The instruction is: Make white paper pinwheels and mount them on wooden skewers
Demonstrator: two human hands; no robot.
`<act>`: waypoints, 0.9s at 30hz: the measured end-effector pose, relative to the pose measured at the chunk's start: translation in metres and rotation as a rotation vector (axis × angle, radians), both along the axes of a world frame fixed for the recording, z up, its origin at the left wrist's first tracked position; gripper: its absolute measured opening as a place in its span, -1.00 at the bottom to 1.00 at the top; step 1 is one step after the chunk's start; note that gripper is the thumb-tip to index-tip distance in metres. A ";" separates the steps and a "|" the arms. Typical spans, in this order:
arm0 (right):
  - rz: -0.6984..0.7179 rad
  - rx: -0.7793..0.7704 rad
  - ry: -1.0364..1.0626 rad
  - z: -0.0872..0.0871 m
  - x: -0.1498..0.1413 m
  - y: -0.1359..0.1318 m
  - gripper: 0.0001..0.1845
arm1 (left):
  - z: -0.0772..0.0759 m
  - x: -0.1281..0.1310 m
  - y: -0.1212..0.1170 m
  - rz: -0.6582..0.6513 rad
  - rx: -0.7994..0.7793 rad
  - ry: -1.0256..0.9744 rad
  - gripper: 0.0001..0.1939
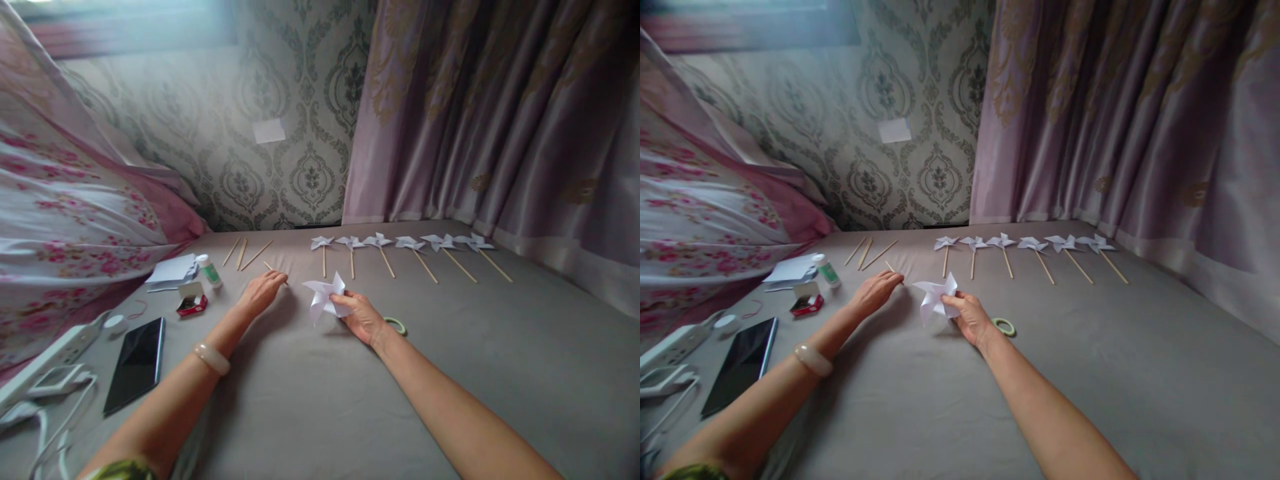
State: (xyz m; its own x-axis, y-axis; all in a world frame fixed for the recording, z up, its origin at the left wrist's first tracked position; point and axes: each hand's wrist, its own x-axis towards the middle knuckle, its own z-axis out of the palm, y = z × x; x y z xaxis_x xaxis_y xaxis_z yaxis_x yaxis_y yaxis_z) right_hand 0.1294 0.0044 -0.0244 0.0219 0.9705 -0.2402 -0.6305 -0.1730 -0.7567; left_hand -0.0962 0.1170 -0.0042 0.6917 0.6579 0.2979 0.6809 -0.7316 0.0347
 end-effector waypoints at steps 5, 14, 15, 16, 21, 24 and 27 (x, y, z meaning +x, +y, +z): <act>0.002 -0.021 0.017 0.003 0.002 -0.001 -0.80 | 0.013 -0.008 -0.012 0.080 -0.019 -0.532 -0.78; 0.020 0.006 0.037 0.018 0.009 -0.007 -0.80 | 0.050 0.017 -0.055 -0.006 -0.482 -1.331 -0.75; 0.017 0.014 0.041 0.020 0.011 -0.007 -0.81 | 0.052 0.020 -0.060 -0.017 -0.524 -1.374 -0.75; 0.013 0.022 0.046 0.023 0.013 -0.008 -0.82 | 0.054 0.022 -0.065 -0.028 -0.565 -1.405 -0.75; -0.032 0.066 0.076 0.034 0.023 -0.010 -0.80 | 0.059 0.033 -0.085 -0.063 -0.816 -1.513 -0.73; -0.063 0.081 0.098 0.037 0.029 -0.011 -0.79 | 0.060 0.038 -0.093 -0.075 -0.927 -1.592 -0.72; -0.074 0.094 0.095 0.038 0.033 -0.011 -0.78 | 0.061 0.044 -0.100 -0.088 -1.022 -1.645 -0.73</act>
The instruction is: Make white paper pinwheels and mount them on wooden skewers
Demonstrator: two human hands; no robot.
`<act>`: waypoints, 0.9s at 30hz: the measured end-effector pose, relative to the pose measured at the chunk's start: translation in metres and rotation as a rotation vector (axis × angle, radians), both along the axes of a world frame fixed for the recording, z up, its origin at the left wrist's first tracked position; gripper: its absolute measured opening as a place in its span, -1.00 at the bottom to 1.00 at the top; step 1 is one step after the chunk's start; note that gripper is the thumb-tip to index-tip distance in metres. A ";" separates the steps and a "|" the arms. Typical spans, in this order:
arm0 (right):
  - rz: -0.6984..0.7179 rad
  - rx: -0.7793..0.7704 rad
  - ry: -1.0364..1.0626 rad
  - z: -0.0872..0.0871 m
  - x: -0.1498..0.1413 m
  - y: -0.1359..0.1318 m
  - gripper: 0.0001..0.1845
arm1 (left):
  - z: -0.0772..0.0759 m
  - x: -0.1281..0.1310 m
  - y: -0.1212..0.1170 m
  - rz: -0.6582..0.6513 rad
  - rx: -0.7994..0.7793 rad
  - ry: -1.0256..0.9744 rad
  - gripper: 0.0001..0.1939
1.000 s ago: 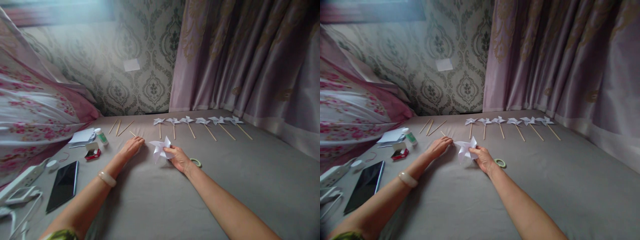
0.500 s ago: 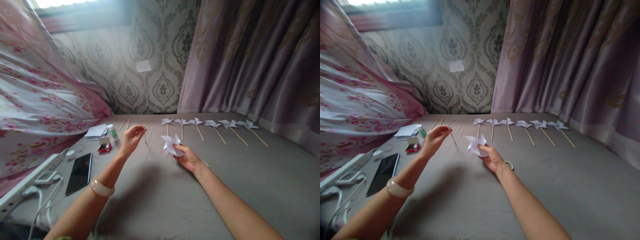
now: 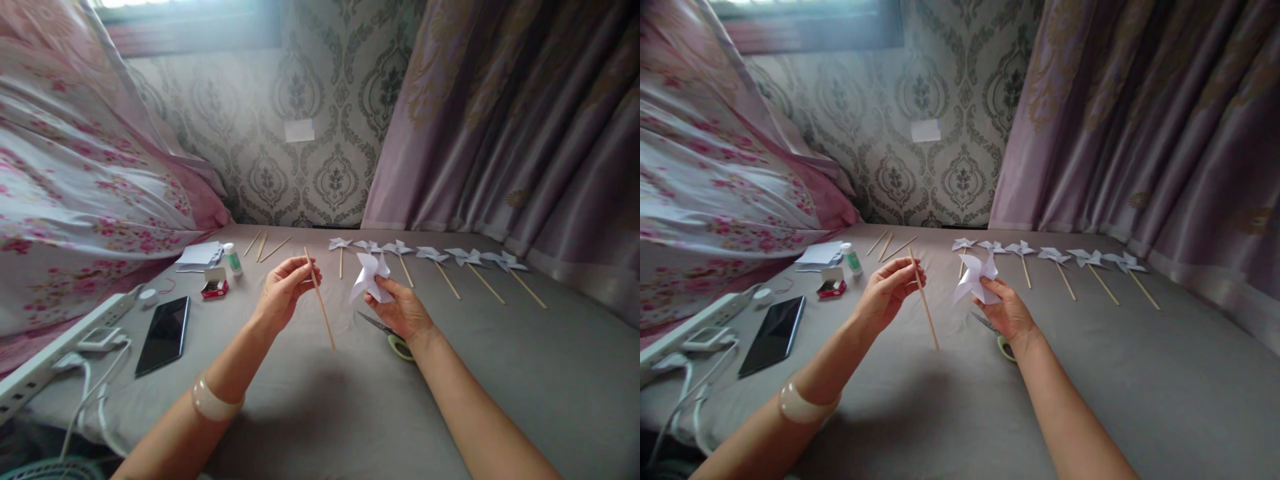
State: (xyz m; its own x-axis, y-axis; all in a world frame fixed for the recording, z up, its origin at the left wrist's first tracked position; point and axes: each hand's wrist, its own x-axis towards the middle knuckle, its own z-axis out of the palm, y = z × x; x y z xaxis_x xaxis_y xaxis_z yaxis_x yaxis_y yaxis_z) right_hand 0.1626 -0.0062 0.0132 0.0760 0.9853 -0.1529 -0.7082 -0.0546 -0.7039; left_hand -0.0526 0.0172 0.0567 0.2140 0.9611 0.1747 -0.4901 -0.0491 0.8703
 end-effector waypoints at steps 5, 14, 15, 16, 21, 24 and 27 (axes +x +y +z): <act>-0.009 0.037 -0.041 0.000 0.004 -0.001 -0.78 | 0.005 0.008 -0.007 -0.054 -0.095 -0.096 -0.73; -0.006 0.180 -0.144 0.041 0.010 0.006 -0.73 | 0.027 0.032 -0.004 -0.087 -0.117 -0.198 -0.72; -0.010 0.208 -0.167 0.051 0.011 0.008 -0.73 | 0.029 0.035 -0.003 -0.086 -0.114 -0.207 -0.70; -0.020 0.243 -0.192 0.060 0.012 0.009 -0.74 | 0.032 0.039 -0.002 -0.087 -0.109 -0.214 -0.68; -0.099 0.403 -0.283 0.092 0.009 0.008 -0.73 | 0.043 0.054 0.004 -0.124 -0.061 -0.234 -0.65; -0.109 0.519 -0.372 0.099 0.004 0.004 -0.72 | 0.046 0.059 0.004 -0.152 -0.040 -0.247 -0.68; -0.114 0.684 -0.551 0.102 0.002 -0.003 -0.78 | 0.048 0.060 0.004 -0.182 -0.033 -0.243 -0.72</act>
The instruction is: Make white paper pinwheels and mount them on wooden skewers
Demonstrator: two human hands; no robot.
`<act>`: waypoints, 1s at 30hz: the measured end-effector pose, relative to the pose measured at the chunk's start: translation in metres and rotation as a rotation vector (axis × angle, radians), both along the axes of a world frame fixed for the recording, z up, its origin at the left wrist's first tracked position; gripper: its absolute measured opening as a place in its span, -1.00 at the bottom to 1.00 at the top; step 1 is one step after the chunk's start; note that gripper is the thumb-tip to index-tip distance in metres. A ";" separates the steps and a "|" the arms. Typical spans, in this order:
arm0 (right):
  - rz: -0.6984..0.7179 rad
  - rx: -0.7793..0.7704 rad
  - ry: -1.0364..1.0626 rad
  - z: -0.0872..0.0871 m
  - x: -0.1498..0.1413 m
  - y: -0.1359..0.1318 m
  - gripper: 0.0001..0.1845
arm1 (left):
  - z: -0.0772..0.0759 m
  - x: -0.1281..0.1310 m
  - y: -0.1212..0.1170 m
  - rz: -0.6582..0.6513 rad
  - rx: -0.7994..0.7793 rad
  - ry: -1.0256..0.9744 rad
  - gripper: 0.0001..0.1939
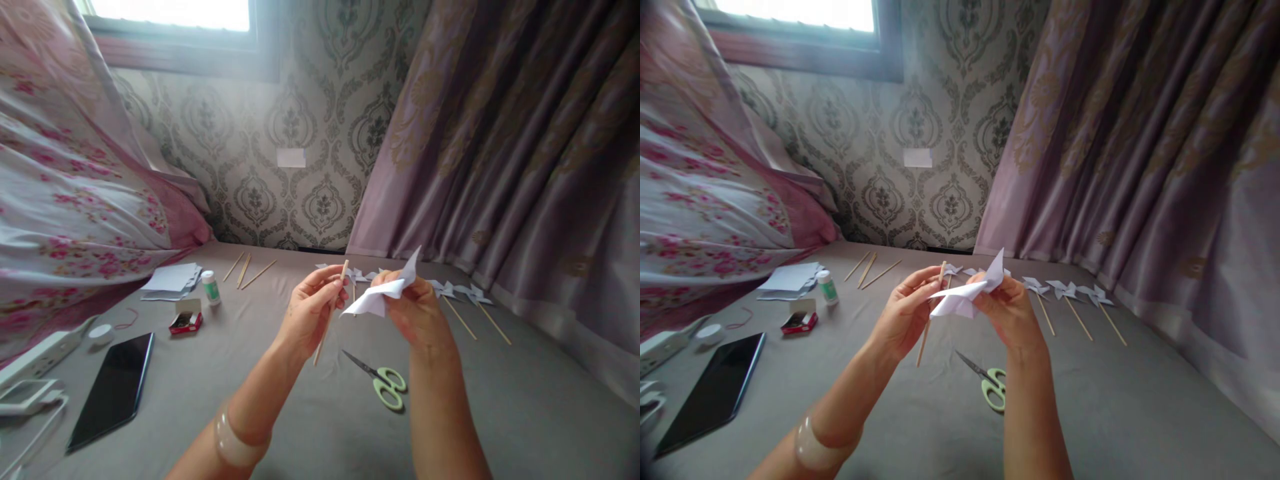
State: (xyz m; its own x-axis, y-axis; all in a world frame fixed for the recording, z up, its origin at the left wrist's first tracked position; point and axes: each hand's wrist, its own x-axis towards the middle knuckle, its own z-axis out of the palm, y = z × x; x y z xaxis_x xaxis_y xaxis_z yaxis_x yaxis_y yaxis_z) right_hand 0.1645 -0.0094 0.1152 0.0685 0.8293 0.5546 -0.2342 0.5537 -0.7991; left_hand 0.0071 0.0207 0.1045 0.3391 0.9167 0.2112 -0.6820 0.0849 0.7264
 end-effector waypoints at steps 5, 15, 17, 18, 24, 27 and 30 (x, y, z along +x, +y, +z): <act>-0.145 0.096 -0.351 0.006 0.000 -0.017 -0.89 | 0.000 -0.005 0.003 -0.052 0.019 0.058 -0.77; -0.336 0.271 -0.558 0.004 0.000 -0.015 -0.93 | -0.006 -0.013 0.014 -0.072 0.096 0.185 -0.79; -0.330 0.289 -0.563 0.003 0.000 -0.015 -0.90 | -0.007 -0.014 0.014 -0.093 0.113 0.206 -0.80; -0.324 0.294 -0.564 0.003 -0.001 -0.015 -0.88 | -0.007 -0.014 0.014 -0.101 0.122 0.210 -0.81; -0.301 0.306 -0.537 0.006 -0.004 -0.015 -0.89 | -0.005 -0.016 0.013 -0.107 0.192 0.216 -0.83; -0.326 0.315 -0.541 0.006 -0.005 -0.015 -0.89 | -0.007 -0.017 0.014 -0.096 0.236 0.242 -0.83; -0.358 0.347 -0.549 0.007 -0.007 -0.015 -0.85 | -0.008 -0.018 0.014 -0.087 0.277 0.255 -0.84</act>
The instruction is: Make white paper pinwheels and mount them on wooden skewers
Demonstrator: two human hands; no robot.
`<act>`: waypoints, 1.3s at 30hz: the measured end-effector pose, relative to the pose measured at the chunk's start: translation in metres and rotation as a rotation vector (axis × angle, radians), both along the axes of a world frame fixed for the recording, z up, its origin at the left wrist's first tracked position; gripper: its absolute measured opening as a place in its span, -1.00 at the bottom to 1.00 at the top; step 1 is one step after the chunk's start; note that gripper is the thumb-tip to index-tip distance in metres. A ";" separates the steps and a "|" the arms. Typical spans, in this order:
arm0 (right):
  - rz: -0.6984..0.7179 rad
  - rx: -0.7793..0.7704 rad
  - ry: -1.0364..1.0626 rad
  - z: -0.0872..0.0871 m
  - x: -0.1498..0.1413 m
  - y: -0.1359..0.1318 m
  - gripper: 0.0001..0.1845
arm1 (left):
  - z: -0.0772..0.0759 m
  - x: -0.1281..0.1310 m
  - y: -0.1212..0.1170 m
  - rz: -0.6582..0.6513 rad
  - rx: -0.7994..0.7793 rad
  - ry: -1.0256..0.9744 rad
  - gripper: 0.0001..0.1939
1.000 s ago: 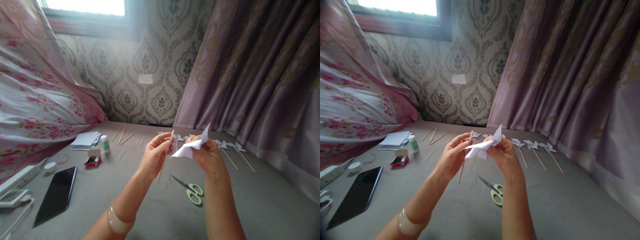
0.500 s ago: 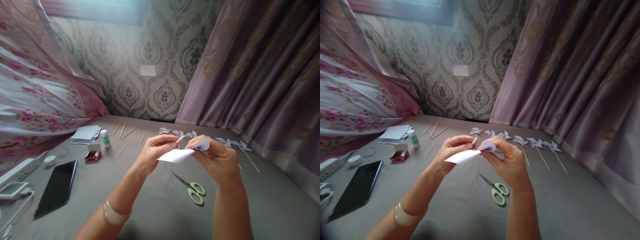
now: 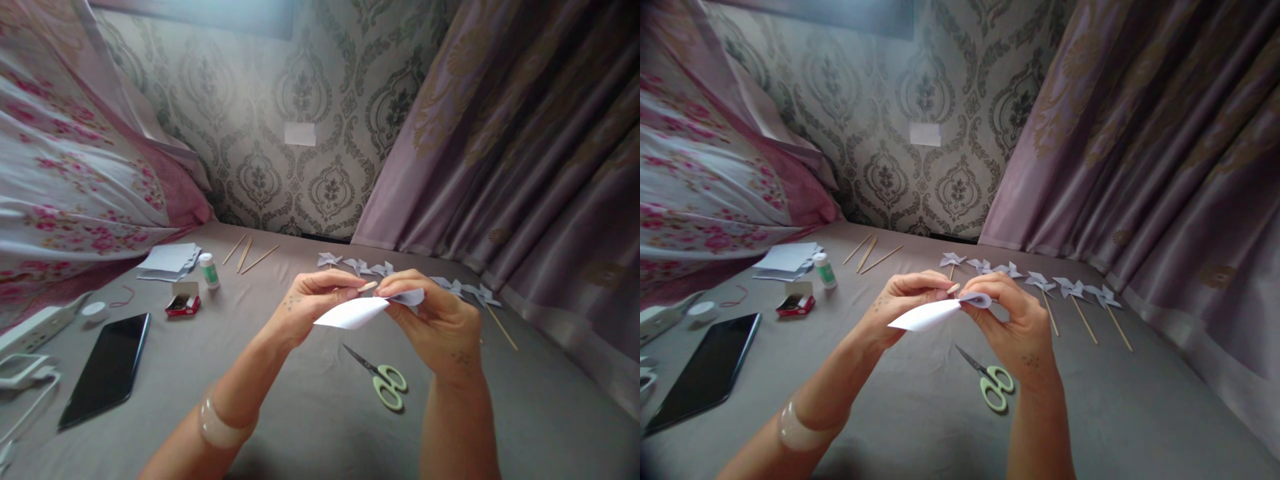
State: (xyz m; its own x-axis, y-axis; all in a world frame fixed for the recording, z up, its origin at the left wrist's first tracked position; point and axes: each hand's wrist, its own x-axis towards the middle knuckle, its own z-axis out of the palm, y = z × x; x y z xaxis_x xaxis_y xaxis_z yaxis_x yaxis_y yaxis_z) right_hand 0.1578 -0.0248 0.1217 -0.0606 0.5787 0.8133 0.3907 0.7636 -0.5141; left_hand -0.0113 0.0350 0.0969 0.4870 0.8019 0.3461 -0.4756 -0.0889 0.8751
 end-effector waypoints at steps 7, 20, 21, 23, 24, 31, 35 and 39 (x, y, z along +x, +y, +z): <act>-0.018 0.057 0.005 0.000 -0.003 -0.002 -0.80 | 0.003 -0.001 -0.002 0.023 0.066 -0.005 -0.86; -0.029 0.064 -0.004 0.000 -0.004 -0.001 -0.78 | 0.007 0.000 -0.003 -0.004 0.054 -0.057 -0.87; -0.029 0.065 -0.007 0.000 -0.003 -0.001 -0.77 | 0.006 0.000 -0.003 -0.003 0.057 -0.057 -0.87; -0.033 0.068 -0.010 0.000 -0.003 -0.001 -0.76 | 0.005 -0.001 -0.003 0.002 0.062 -0.053 -0.87; -0.033 0.074 -0.015 0.000 -0.003 -0.001 -0.76 | 0.004 -0.001 -0.003 0.000 0.066 -0.052 -0.87; -0.027 0.101 -0.031 0.001 -0.003 -0.001 -0.72 | 0.004 -0.003 -0.002 -0.035 0.098 -0.059 -0.86; -0.066 0.083 -0.030 -0.002 -0.004 -0.001 -0.77 | 0.004 -0.004 -0.002 -0.003 0.145 -0.052 -0.85; -0.217 0.076 -0.011 -0.008 -0.004 0.001 -0.75 | 0.002 -0.004 -0.001 0.028 0.179 -0.011 -0.83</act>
